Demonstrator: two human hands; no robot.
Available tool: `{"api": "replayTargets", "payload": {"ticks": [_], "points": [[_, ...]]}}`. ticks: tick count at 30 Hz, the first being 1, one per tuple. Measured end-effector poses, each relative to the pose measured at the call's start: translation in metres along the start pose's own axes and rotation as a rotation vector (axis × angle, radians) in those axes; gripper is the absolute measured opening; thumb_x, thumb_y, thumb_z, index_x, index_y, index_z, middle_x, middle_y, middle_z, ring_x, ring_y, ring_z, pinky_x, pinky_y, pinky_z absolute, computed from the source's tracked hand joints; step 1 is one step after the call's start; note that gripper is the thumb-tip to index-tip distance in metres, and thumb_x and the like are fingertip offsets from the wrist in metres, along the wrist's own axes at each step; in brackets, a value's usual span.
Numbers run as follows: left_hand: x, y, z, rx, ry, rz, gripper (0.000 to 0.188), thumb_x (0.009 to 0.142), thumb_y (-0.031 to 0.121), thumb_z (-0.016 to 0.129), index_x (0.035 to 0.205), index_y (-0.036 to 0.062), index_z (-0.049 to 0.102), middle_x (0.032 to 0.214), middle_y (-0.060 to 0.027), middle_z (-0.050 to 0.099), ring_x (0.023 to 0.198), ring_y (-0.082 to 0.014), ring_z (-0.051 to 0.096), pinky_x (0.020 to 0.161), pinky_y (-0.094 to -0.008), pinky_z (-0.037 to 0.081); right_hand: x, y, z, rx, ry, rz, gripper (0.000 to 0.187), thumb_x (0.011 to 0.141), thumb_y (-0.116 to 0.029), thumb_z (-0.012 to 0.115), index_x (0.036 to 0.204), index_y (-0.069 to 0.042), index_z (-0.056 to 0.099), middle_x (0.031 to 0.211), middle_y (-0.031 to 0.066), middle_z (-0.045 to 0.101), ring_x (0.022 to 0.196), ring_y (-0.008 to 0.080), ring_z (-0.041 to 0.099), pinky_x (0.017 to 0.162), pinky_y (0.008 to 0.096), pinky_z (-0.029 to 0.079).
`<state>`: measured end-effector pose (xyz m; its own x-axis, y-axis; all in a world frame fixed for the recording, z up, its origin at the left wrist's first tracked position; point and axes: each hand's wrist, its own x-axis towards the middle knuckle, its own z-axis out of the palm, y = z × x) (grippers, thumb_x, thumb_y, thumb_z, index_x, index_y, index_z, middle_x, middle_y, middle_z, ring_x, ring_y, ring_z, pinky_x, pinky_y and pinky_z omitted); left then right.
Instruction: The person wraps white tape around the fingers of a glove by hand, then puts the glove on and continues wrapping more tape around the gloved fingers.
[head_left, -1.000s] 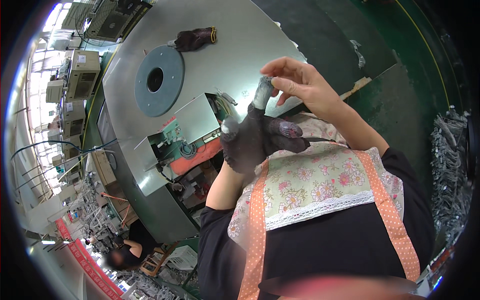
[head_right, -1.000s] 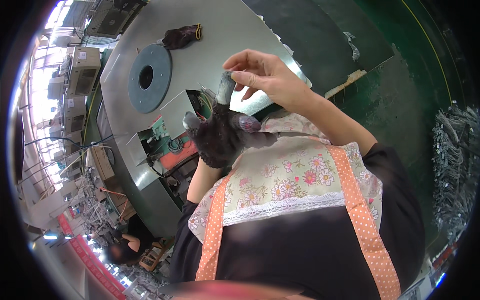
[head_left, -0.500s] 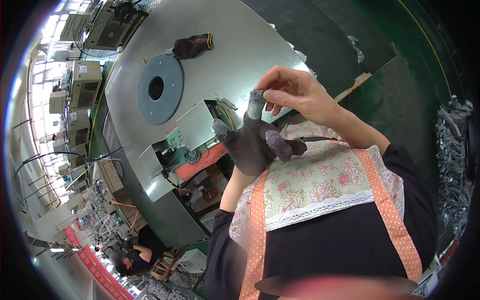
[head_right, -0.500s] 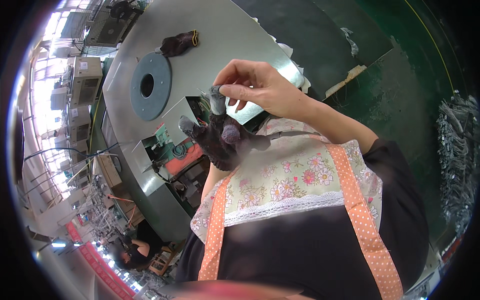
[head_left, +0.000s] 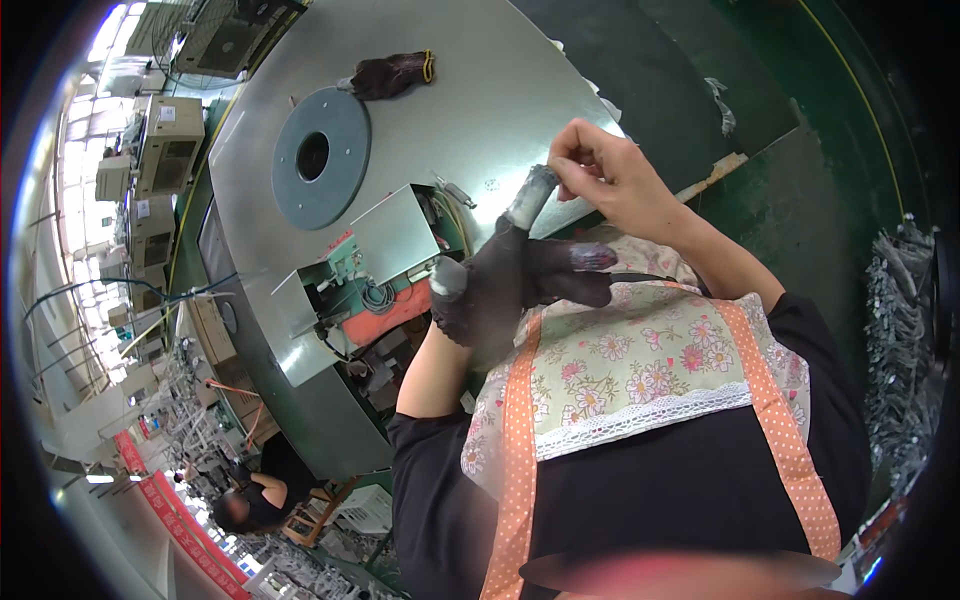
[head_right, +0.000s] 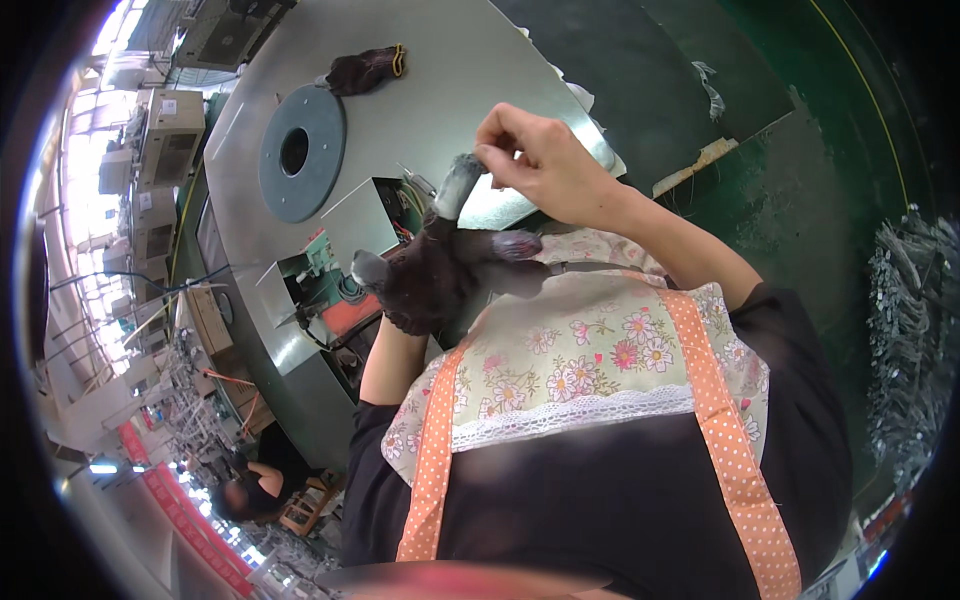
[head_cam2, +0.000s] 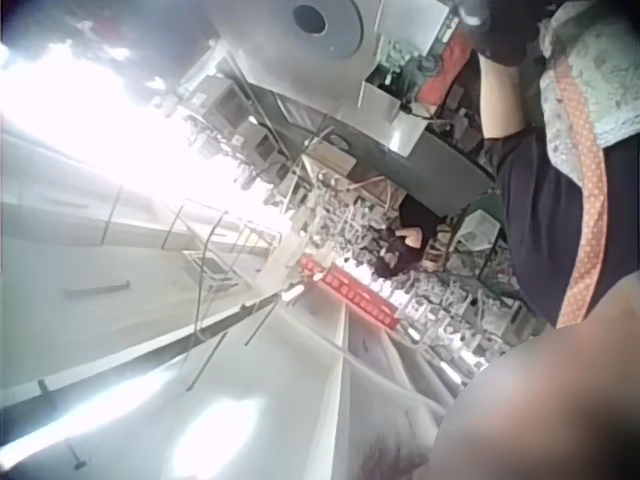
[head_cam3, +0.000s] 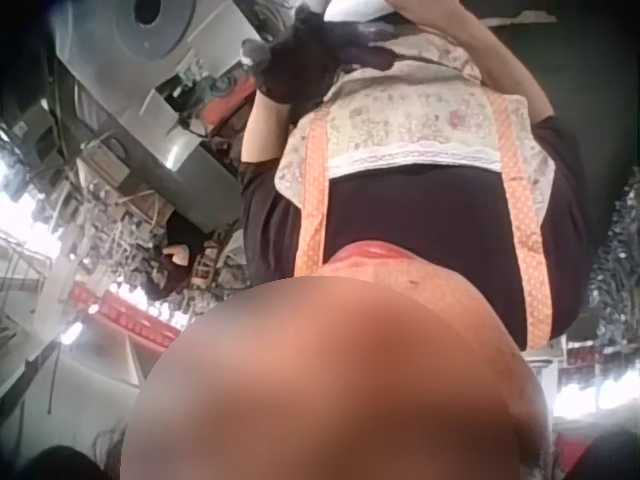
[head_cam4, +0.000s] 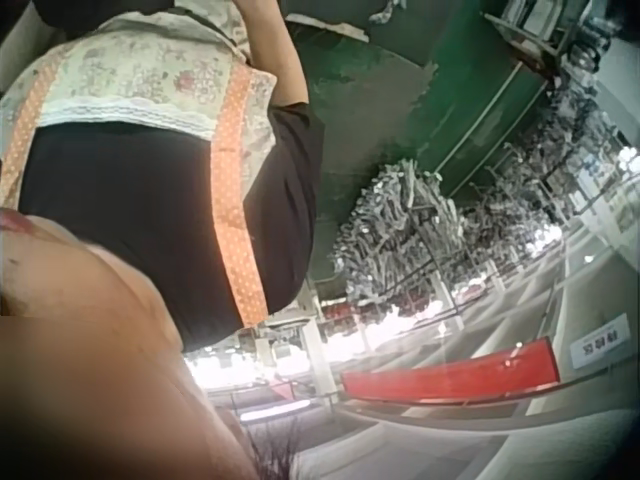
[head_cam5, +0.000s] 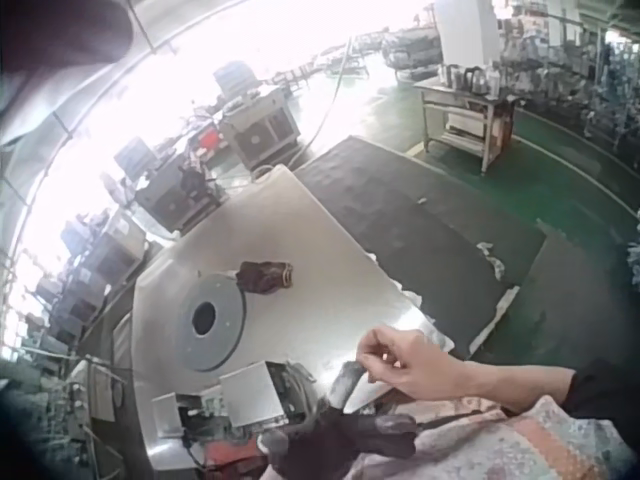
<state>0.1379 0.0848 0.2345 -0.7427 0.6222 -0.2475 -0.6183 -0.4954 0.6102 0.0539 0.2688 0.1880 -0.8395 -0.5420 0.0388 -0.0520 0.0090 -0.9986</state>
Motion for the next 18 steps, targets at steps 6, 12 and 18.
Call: {"api": "replayTargets", "payload": {"ticks": [6,12,18], "points": [[0.002,-0.031,-0.035,0.364,0.018,0.077,0.105,0.065,0.026,0.088,0.146,0.0074,0.025,0.131,-0.0234,0.052,0.116,-0.0322,0.057,0.100,-0.0428,0.043,-0.007,-0.003,-0.003,0.209,0.011,0.115,0.011,0.095,-0.005,0.054,0.104,0.001,0.054,0.093,0.0046,0.058,0.079,0.0081,0.059,0.072,0.0232,0.051],[0.012,-0.024,-0.017,1.450,0.478,0.043,0.062,0.069,0.026,0.080,0.120,0.0028,0.055,0.098,-0.0136,0.067,0.094,-0.0284,0.065,0.101,-0.0417,0.042,-0.024,-0.001,0.017,0.215,0.049,0.087,0.024,0.094,-0.005,0.057,0.117,0.003,0.053,0.104,0.0074,0.060,0.088,0.0092,0.060,0.074,0.0231,0.052],[0.029,-0.037,-0.018,1.852,0.580,0.283,0.047,0.077,0.030,0.071,0.114,0.0070,0.054,0.090,-0.0064,0.069,0.092,-0.0247,0.066,0.108,-0.0518,0.031,-0.021,0.005,0.031,0.440,0.157,0.174,0.022,0.091,-0.014,0.066,0.104,0.000,0.057,0.094,0.0027,0.061,0.084,0.0073,0.058,0.072,0.0236,0.051]]}}
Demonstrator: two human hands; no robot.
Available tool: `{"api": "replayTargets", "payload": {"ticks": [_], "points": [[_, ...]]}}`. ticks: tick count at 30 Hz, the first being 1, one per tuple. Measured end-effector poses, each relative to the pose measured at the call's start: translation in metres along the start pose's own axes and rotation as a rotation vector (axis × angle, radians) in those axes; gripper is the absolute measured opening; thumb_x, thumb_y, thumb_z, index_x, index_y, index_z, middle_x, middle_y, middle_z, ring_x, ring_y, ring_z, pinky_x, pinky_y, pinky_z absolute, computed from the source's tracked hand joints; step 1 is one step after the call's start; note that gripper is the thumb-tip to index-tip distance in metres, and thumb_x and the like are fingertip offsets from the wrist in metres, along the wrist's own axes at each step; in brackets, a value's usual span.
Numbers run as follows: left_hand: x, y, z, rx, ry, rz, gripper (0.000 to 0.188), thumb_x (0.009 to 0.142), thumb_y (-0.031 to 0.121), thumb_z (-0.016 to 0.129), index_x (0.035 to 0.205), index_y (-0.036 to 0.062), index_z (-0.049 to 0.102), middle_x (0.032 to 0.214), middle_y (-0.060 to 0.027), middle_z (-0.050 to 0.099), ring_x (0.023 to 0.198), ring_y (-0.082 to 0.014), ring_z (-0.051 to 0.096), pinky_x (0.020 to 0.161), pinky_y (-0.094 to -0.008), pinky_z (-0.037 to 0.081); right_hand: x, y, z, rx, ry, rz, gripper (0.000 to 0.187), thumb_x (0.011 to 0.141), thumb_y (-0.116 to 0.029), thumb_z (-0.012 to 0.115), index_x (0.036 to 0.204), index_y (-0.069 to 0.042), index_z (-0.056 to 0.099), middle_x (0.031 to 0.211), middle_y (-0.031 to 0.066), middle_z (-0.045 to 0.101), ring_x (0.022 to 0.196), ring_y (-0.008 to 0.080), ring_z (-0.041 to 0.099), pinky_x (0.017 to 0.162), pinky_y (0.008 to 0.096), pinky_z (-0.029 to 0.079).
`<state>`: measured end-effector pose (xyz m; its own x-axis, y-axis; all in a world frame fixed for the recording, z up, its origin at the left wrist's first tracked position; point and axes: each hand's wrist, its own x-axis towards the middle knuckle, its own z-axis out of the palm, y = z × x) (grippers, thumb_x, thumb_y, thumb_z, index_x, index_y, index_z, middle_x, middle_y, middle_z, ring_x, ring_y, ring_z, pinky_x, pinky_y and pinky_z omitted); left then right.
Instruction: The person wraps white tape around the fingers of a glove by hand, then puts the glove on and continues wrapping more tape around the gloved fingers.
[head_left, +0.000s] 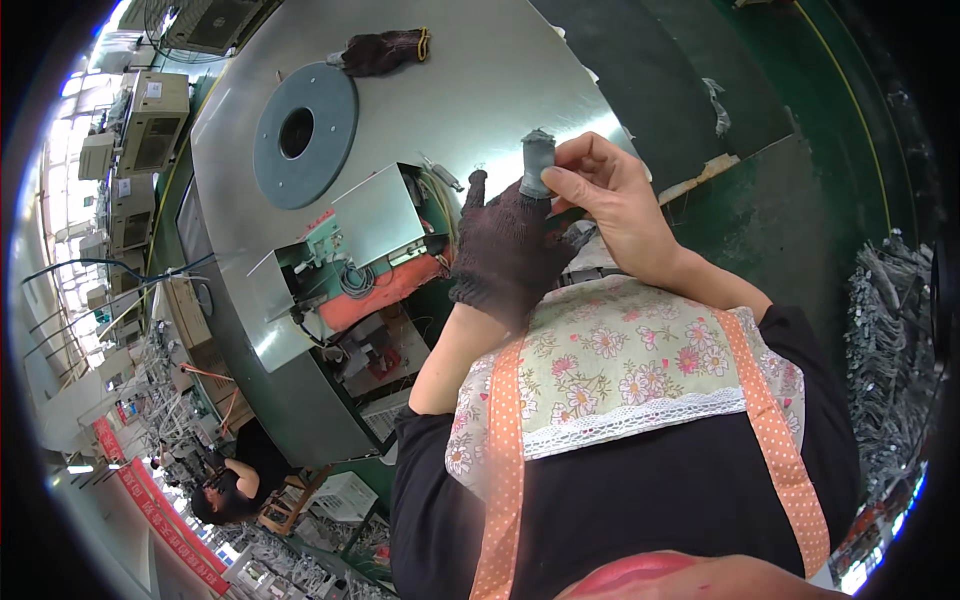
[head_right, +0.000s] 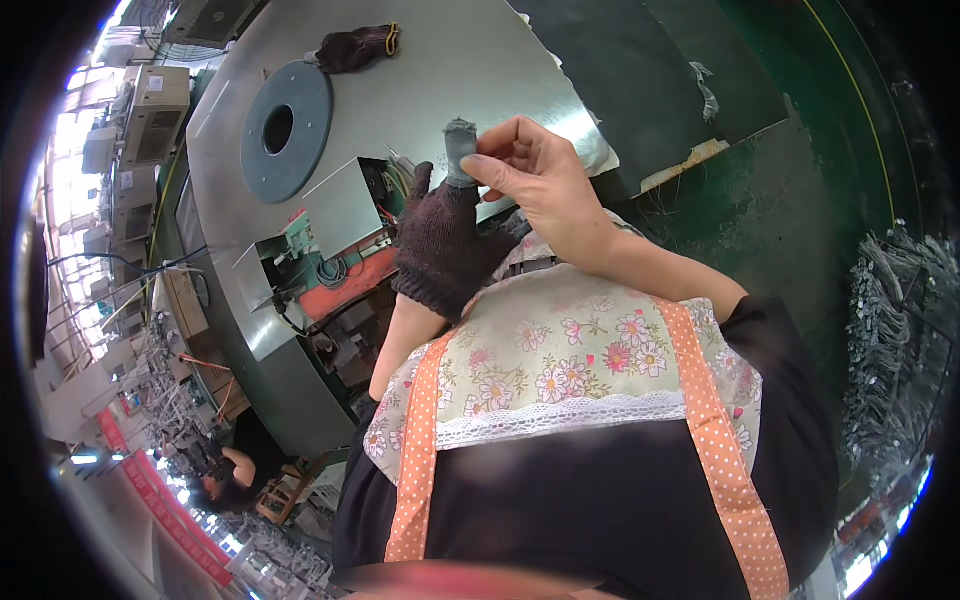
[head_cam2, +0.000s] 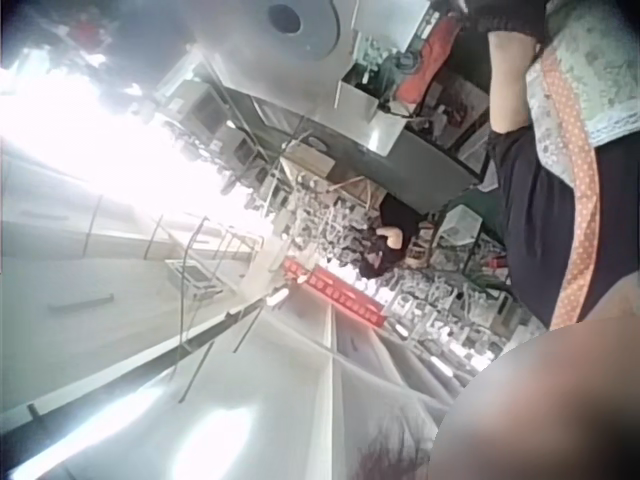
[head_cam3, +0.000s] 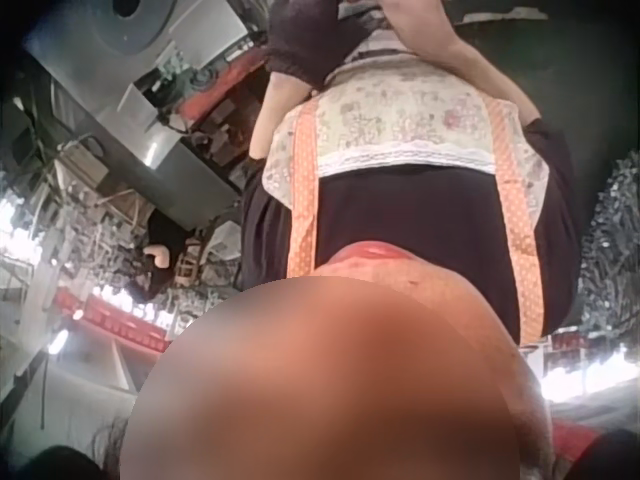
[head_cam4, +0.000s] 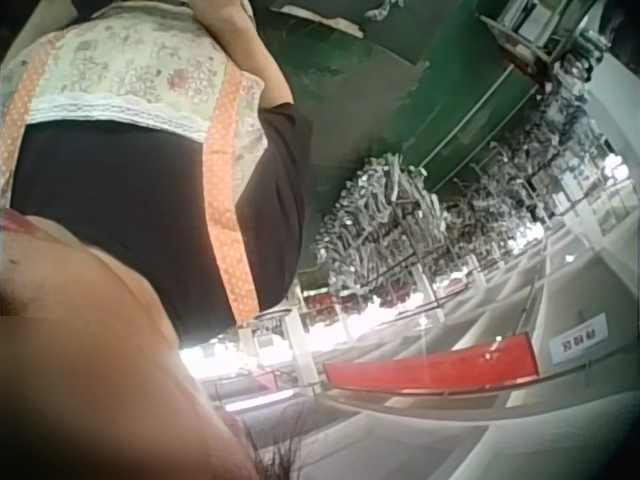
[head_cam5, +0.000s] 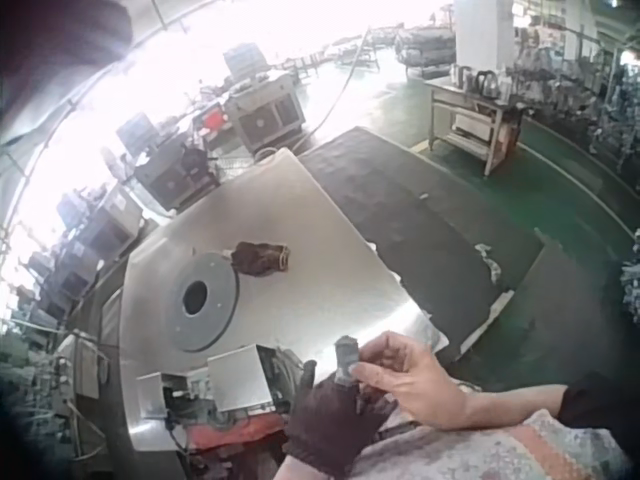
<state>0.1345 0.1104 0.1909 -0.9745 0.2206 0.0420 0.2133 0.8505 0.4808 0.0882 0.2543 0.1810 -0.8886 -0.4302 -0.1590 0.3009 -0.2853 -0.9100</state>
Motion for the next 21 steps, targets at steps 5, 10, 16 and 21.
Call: {"api": "replayTargets", "payload": {"ticks": [5,10,16,21], "points": [[-0.001,0.003,0.013,-0.038,0.036,-0.043,0.052,0.077,0.028,0.070,0.120,0.0076,0.050,0.092,-0.0071,0.070,0.092,-0.0257,0.066,0.108,-0.0500,0.032,0.002,0.008,0.005,-0.071,0.090,-0.091,0.022,0.087,-0.014,0.072,0.098,-0.001,0.057,0.086,-0.0001,0.060,0.077,0.0063,0.056,0.068,0.0218,0.048],[-0.003,0.007,0.017,-0.059,0.089,-0.118,0.046,0.077,0.028,0.069,0.116,0.0075,0.056,0.095,-0.0083,0.070,0.092,-0.0272,0.066,0.105,-0.0507,0.035,0.004,0.021,0.009,-0.184,0.151,-0.170,0.022,0.086,-0.012,0.072,0.095,0.000,0.057,0.082,-0.0001,0.059,0.073,0.0069,0.055,0.068,0.0220,0.048],[-0.004,0.001,0.027,-0.291,0.081,-0.064,0.049,0.079,0.022,0.069,0.122,0.0048,0.052,0.094,-0.0142,0.068,0.092,-0.0308,0.067,0.087,-0.0453,0.050,-0.001,0.024,0.018,-0.176,0.207,-0.254,0.019,0.088,-0.010,0.069,0.096,0.002,0.057,0.083,0.0016,0.061,0.077,0.0078,0.056,0.069,0.0229,0.049],[-0.014,-0.003,0.008,-1.006,-0.179,-0.319,0.071,0.081,0.012,0.070,0.140,0.0052,0.030,0.094,-0.0160,0.067,0.081,-0.0270,0.068,0.069,-0.0341,0.054,-0.002,0.009,0.003,-0.114,0.096,-0.090,0.016,0.093,-0.006,0.062,0.107,0.000,0.056,0.092,0.0006,0.058,0.084,0.0044,0.054,0.072,0.0200,0.046]]}}
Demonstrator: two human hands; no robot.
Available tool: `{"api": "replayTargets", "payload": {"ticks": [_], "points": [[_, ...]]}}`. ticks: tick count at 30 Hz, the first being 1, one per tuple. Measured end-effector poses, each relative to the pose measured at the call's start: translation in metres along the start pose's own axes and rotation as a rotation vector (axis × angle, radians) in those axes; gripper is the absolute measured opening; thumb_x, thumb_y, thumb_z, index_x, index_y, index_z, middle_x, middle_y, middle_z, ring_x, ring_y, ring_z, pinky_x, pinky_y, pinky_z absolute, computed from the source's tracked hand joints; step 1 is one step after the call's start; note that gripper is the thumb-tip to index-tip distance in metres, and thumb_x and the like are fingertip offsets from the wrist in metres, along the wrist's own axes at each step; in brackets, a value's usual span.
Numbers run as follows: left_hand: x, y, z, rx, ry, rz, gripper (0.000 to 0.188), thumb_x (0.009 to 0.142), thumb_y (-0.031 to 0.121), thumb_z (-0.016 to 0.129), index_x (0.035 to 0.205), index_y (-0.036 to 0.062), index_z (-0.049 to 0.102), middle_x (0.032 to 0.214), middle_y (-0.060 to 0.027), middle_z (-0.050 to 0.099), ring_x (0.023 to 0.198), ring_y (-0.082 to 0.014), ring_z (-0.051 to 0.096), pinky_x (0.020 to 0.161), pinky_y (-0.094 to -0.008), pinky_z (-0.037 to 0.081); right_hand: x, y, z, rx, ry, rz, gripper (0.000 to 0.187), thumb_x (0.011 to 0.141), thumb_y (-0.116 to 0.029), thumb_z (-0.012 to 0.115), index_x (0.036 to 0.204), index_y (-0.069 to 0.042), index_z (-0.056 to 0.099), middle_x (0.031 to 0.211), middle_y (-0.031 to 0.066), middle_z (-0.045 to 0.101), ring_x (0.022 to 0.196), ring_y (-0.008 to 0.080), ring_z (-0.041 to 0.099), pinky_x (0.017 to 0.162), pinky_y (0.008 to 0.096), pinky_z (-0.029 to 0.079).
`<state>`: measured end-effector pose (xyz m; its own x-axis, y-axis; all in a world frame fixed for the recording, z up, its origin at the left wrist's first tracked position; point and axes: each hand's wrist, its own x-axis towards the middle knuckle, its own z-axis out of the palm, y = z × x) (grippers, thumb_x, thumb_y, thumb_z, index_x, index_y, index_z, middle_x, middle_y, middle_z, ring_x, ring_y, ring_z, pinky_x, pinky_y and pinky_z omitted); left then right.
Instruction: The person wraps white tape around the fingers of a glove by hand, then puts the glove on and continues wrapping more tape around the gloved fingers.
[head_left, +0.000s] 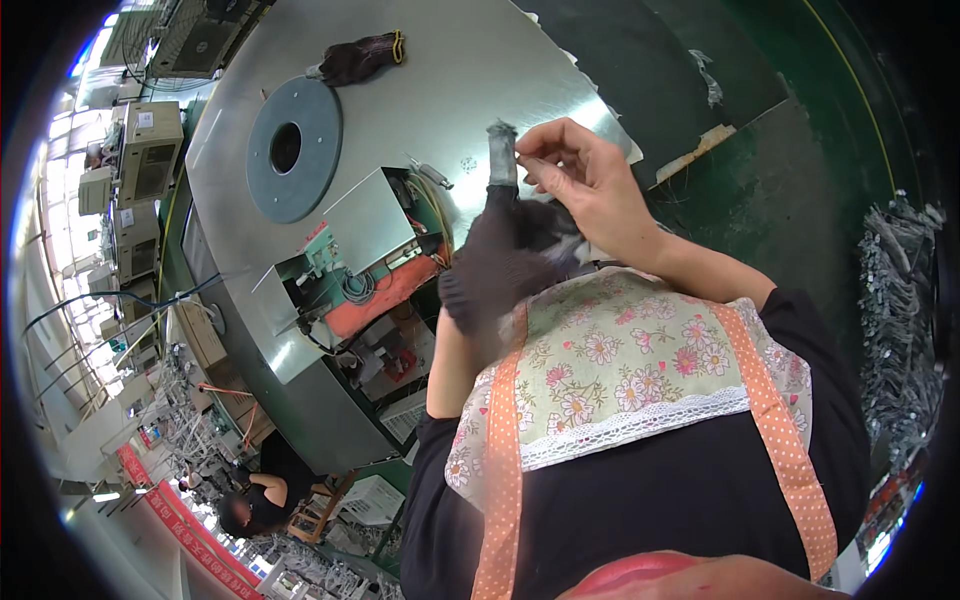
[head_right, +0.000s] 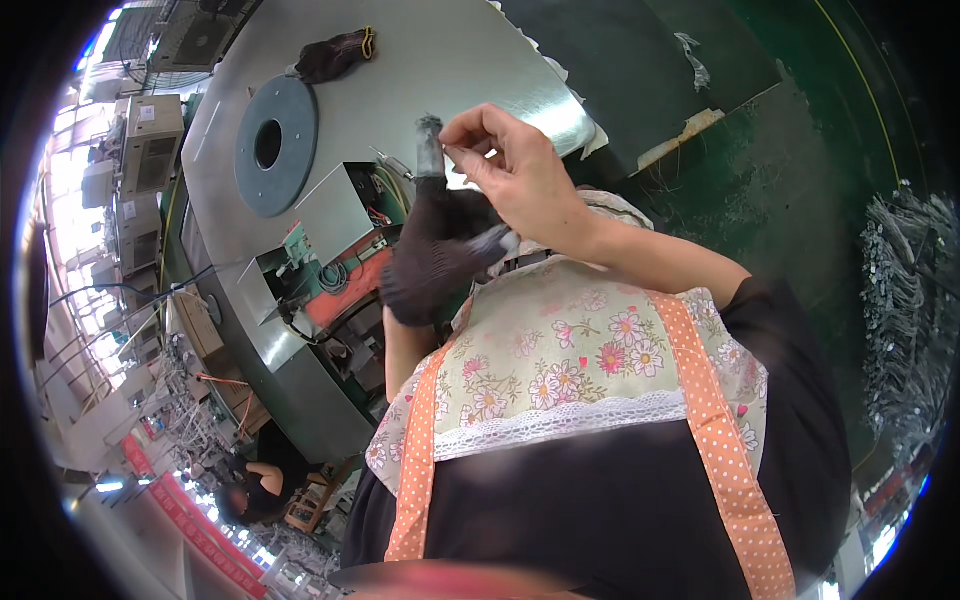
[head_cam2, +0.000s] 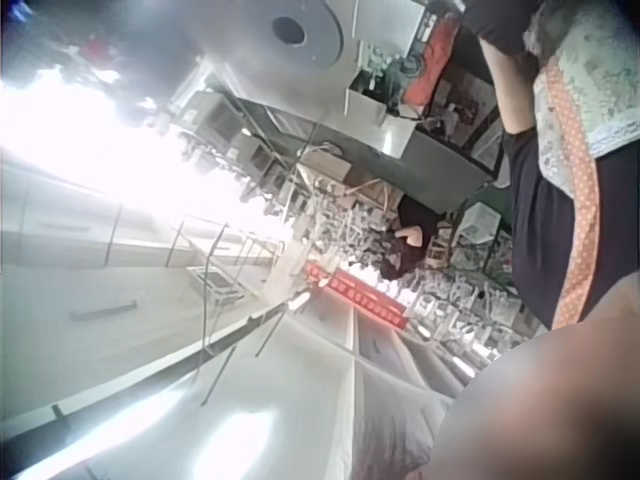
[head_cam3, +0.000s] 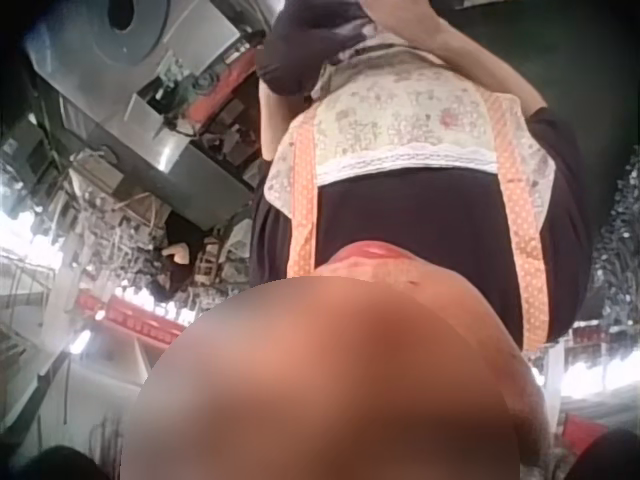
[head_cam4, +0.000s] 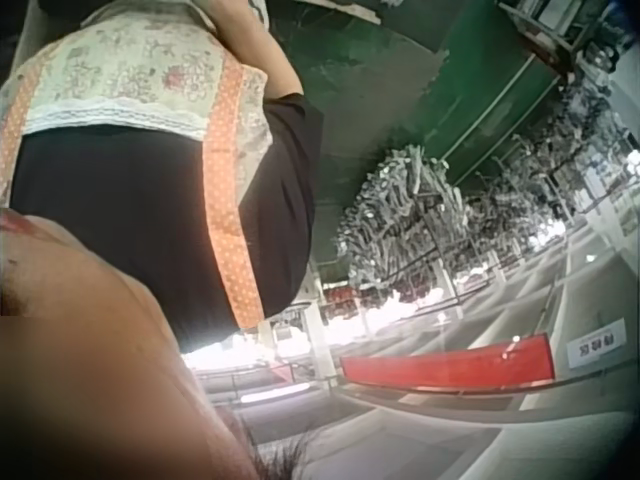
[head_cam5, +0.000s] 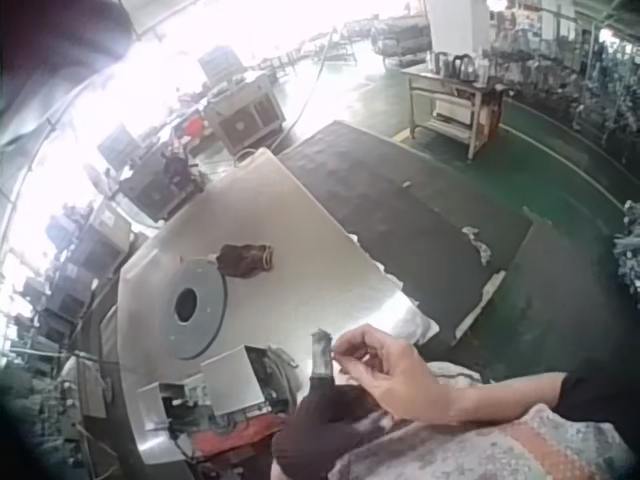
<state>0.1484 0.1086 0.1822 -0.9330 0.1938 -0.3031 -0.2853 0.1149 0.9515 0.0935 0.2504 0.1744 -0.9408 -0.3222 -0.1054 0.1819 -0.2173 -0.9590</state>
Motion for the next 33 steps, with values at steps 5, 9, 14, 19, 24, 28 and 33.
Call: {"api": "replayTargets", "payload": {"ticks": [5,9,14,19,24,28,33], "points": [[-0.017,0.005,-0.004,-0.752,-0.308,0.086,0.071,0.083,0.010,0.066,0.143,0.0078,0.028,0.088,-0.0177,0.065,0.075,-0.0225,0.065,0.065,-0.0316,0.053,-0.004,-0.004,-0.007,-0.237,-0.004,-0.234,0.018,0.089,-0.002,0.063,0.107,-0.004,0.060,0.099,0.0021,0.060,0.086,0.0090,0.059,0.070,0.0227,0.049],[-0.019,-0.020,-0.008,-0.952,-0.304,0.177,0.106,0.077,0.055,0.070,0.149,0.0010,0.013,0.072,-0.0149,0.066,0.048,-0.0278,0.061,0.076,-0.0560,0.053,-0.001,-0.010,-0.008,-0.309,0.002,-0.388,0.027,0.084,-0.001,0.067,0.110,-0.007,0.063,0.105,0.0057,0.060,0.089,0.0136,0.062,0.069,0.0257,0.054],[-0.028,-0.031,0.001,-1.299,-0.195,0.182,0.100,0.081,0.061,0.062,0.146,-0.0023,0.019,0.074,-0.0139,0.066,0.051,-0.0277,0.062,0.070,-0.0515,0.054,0.003,-0.010,-0.020,-0.345,-0.115,-0.421,0.027,0.084,-0.002,0.067,0.110,-0.009,0.065,0.107,0.0056,0.059,0.092,0.0164,0.062,0.073,0.0280,0.055],[-0.030,-0.022,-0.001,-1.309,-0.235,0.112,0.092,0.083,0.057,0.060,0.143,-0.0029,0.024,0.079,-0.0143,0.065,0.057,-0.0264,0.062,0.072,-0.0480,0.053,0.004,-0.016,-0.028,-0.740,-0.043,-0.774,0.022,0.081,-0.002,0.067,0.103,-0.008,0.066,0.103,0.0060,0.061,0.091,0.0208,0.062,0.076,0.0313,0.055],[-0.034,-0.015,-0.003,-1.326,-0.251,0.040,0.083,0.084,0.053,0.057,0.139,-0.0035,0.030,0.084,-0.0148,0.065,0.063,-0.0252,0.062,0.074,-0.0446,0.053,0.010,-0.027,-0.035,-1.181,-0.257,-1.175,0.019,0.075,-0.007,0.062,0.094,-0.005,0.065,0.091,0.0053,0.063,0.088,0.0196,0.064,0.073,0.0302,0.053],[-0.033,-0.009,-0.004,-1.346,-0.279,-0.030,0.077,0.086,0.050,0.055,0.136,-0.0039,0.034,0.088,-0.0152,0.064,0.068,-0.0242,0.062,0.076,-0.0418,0.052,0.014,-0.037,-0.042,-1.302,-0.454,-1.192,0.013,0.075,-0.009,0.063,0.087,-0.003,0.064,0.085,0.0049,0.062,0.083,0.0186,0.064,0.071,0.0294,0.052],[-0.026,-0.003,0.001,-1.377,-0.300,-0.116,0.069,0.088,0.046,0.053,0.133,-0.0045,0.039,0.093,-0.0156,0.064,0.074,-0.0229,0.062,0.078,-0.0384,0.051,0.017,-0.038,-0.043,-1.459,-0.830,-1.137,0.005,0.074,-0.006,0.062,0.076,-0.002,0.058,0.075,0.0053,0.056,0.068,0.0171,0.065,0.064,0.0289,0.053]]}}
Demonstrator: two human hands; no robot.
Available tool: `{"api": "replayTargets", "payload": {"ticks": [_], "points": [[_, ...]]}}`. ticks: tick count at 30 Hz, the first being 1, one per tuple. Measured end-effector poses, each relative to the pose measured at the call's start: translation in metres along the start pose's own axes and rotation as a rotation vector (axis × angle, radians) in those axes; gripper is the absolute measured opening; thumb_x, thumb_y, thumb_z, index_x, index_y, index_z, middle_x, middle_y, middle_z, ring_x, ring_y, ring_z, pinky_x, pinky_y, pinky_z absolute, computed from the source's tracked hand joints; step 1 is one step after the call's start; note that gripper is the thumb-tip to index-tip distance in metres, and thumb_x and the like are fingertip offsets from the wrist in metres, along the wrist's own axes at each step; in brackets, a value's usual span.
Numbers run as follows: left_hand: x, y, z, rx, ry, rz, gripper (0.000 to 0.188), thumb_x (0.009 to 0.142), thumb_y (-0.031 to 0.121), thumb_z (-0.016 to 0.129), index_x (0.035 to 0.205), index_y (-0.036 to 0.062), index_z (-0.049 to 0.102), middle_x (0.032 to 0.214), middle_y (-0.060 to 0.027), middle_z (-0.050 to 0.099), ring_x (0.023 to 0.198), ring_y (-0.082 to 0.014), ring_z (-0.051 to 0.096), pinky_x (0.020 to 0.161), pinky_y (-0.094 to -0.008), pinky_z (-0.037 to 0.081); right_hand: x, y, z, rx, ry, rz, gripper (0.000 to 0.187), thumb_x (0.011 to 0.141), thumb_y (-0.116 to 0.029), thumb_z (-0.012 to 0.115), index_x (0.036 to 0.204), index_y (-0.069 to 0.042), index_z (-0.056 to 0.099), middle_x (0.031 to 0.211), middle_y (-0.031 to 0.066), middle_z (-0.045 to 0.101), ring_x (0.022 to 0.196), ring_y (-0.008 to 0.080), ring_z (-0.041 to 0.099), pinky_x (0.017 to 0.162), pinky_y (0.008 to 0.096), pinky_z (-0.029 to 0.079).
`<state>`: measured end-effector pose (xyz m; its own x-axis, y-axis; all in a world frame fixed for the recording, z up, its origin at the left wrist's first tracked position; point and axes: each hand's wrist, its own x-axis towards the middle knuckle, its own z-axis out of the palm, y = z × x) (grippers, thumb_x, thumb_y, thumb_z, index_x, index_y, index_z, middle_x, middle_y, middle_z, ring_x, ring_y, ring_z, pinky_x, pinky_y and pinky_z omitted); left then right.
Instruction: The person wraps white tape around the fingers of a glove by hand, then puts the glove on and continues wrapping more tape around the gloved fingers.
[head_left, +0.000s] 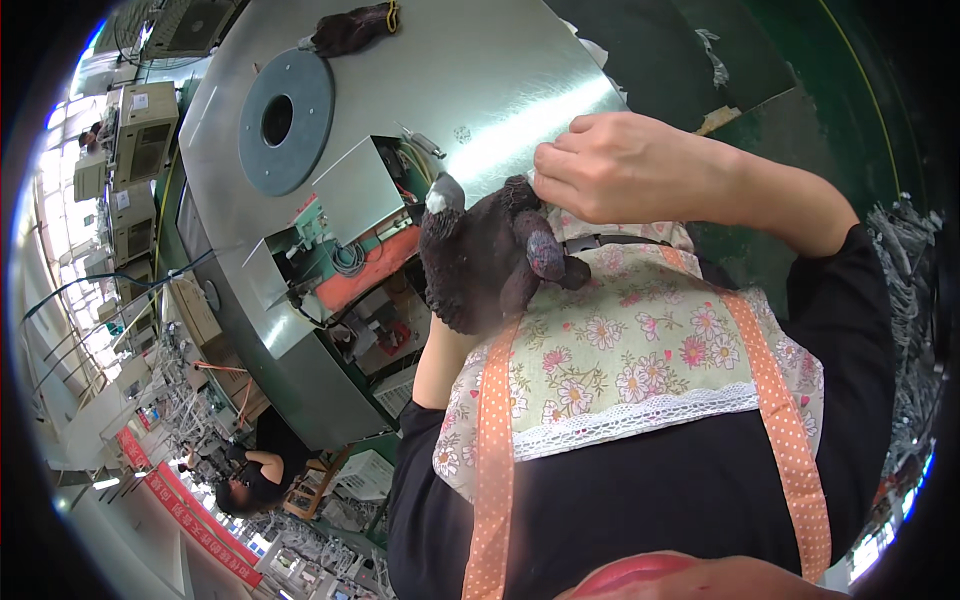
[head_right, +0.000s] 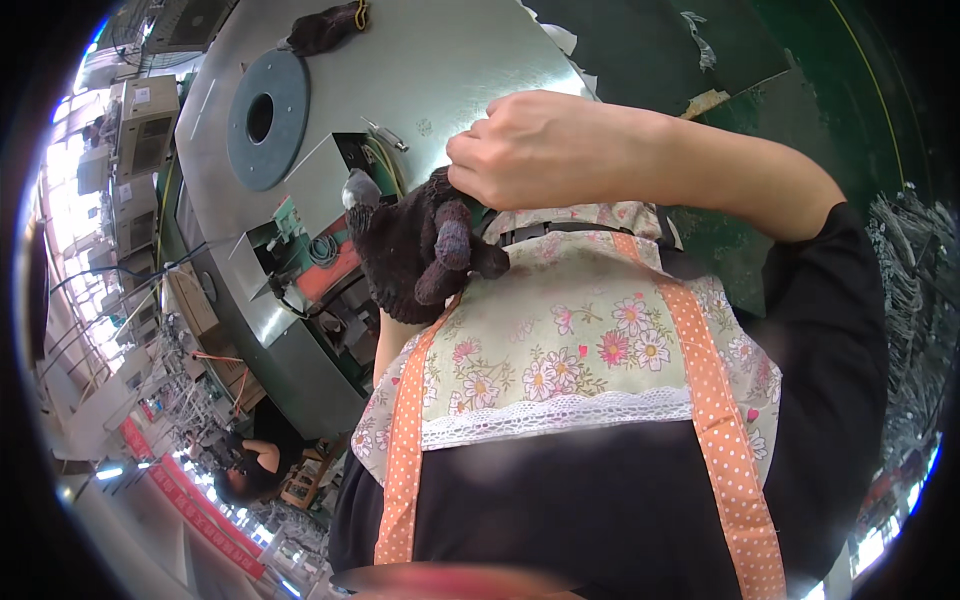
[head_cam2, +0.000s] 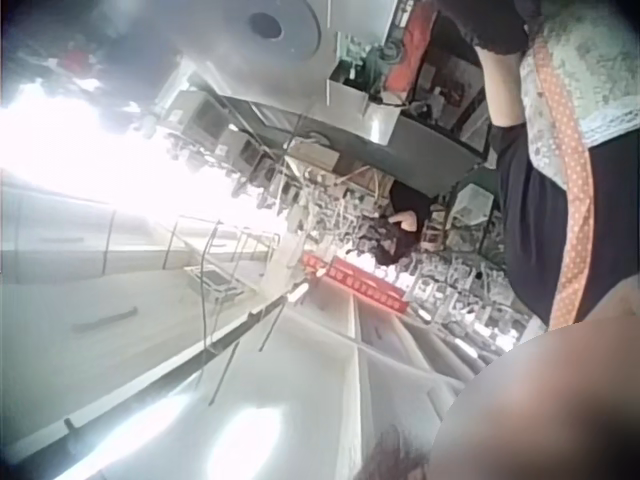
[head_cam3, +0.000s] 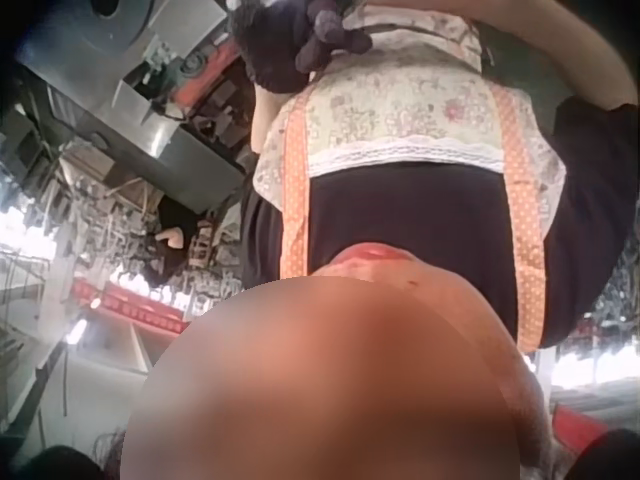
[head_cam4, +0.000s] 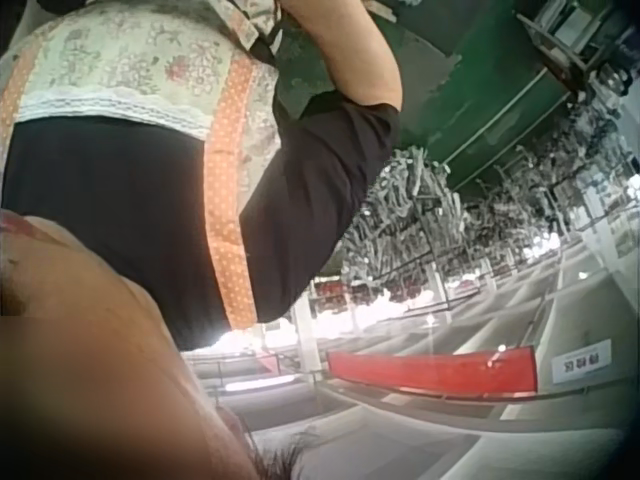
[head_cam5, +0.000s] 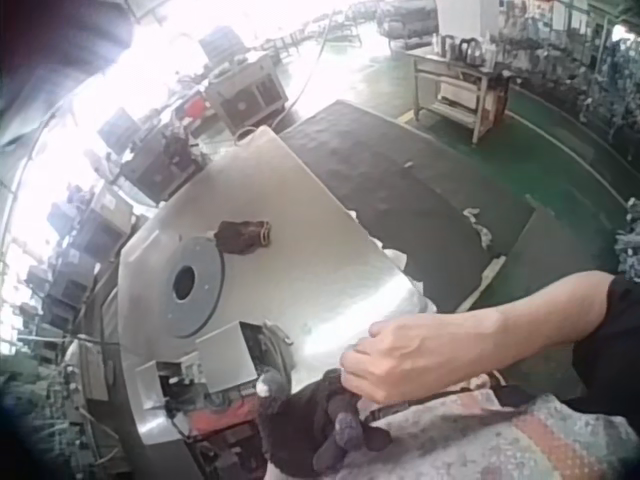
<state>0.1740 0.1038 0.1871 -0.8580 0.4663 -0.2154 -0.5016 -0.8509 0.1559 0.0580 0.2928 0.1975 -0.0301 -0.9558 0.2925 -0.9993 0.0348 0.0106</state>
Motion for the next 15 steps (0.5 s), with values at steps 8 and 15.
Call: {"api": "replayTargets", "payload": {"ticks": [8,15], "points": [[-0.001,-0.008,-0.004,0.144,-0.032,-0.029,0.068,0.090,0.050,0.046,0.131,-0.0048,0.042,0.090,-0.0170,0.064,0.075,-0.0229,0.063,0.077,-0.0359,0.051,0.000,0.015,0.007,0.203,-0.004,-0.015,0.010,0.075,-0.006,0.062,0.079,-0.001,0.055,0.076,0.0094,0.055,0.067,0.0230,0.065,0.060,0.0345,0.053],[0.003,-0.015,0.033,1.435,0.335,0.363,0.061,0.084,0.027,0.063,0.134,-0.0029,0.044,0.089,-0.0084,0.066,0.078,-0.0210,0.064,0.076,-0.0338,0.051,0.000,0.032,-0.001,0.735,0.035,0.240,0.012,0.093,-0.012,0.054,0.092,0.000,0.053,0.086,0.0151,0.058,0.083,0.0369,0.058,0.072,0.0443,0.046]]}}
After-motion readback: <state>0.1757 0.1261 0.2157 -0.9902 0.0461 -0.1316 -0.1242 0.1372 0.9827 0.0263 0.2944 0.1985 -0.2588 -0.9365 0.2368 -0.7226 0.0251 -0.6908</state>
